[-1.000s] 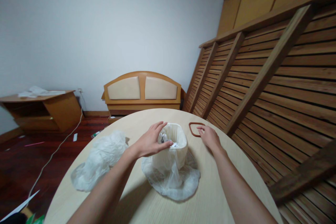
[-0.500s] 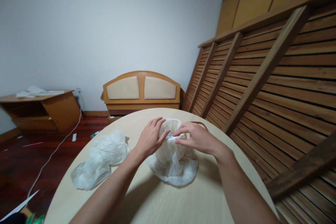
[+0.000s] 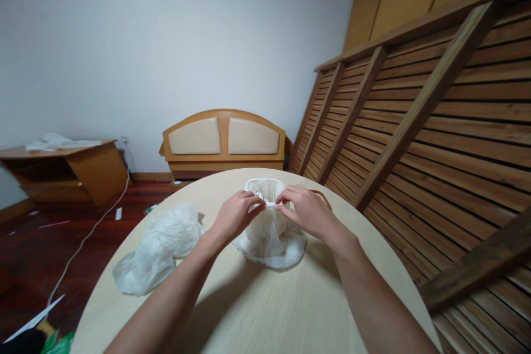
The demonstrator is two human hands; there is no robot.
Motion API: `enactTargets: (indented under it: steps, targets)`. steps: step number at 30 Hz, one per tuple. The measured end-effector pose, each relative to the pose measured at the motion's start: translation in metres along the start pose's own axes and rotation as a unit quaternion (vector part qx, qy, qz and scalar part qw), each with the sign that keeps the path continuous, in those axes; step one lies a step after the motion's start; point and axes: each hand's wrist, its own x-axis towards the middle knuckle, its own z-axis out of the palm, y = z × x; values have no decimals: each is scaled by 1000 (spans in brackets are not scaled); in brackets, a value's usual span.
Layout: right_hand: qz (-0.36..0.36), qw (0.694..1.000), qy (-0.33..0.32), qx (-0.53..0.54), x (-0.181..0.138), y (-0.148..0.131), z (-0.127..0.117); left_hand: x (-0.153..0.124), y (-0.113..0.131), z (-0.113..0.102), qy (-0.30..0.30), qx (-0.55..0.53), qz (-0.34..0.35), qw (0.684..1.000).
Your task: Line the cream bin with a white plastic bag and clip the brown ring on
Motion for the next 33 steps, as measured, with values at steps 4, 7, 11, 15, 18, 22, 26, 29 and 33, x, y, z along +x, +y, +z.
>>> enactTargets:
  steps: [4, 7, 11, 15, 18, 22, 26, 29, 33]
  targets:
    - [8, 994, -109, 8, -5, -25, 2, 0, -8, 3, 25, 4, -24, 999]
    - [-15, 980, -197, -21, -9, -41, 19, 0, -14, 6, 41, 1, -30, 999]
    - [-4, 960, -267, -89, -14, -52, 46, 0, -18, 9, 48, -3, -18, 999]
    - [20, 945, -299, -130, -16, -58, 60, 0, -17, 7, 45, 1, -21, 999]
    - [22, 943, -301, -138, -16, -59, 65, 0, -16, 5, 39, 4, -24, 999]
    - [18, 946, -292, -140, -15, -57, 64, 0, -17, 5, 32, -3, -21, 999]
    - [11, 956, -265, -121, -12, -51, 47, 1, -13, -6, 47, -45, -20, 998]
    - [5, 977, -197, -77, -9, -45, 27, 1, -6, -24, 48, -122, -22, 991]
    - [4, 994, -101, -48, -7, -38, 4, -2, -2, -41, -26, -214, -12, 976]
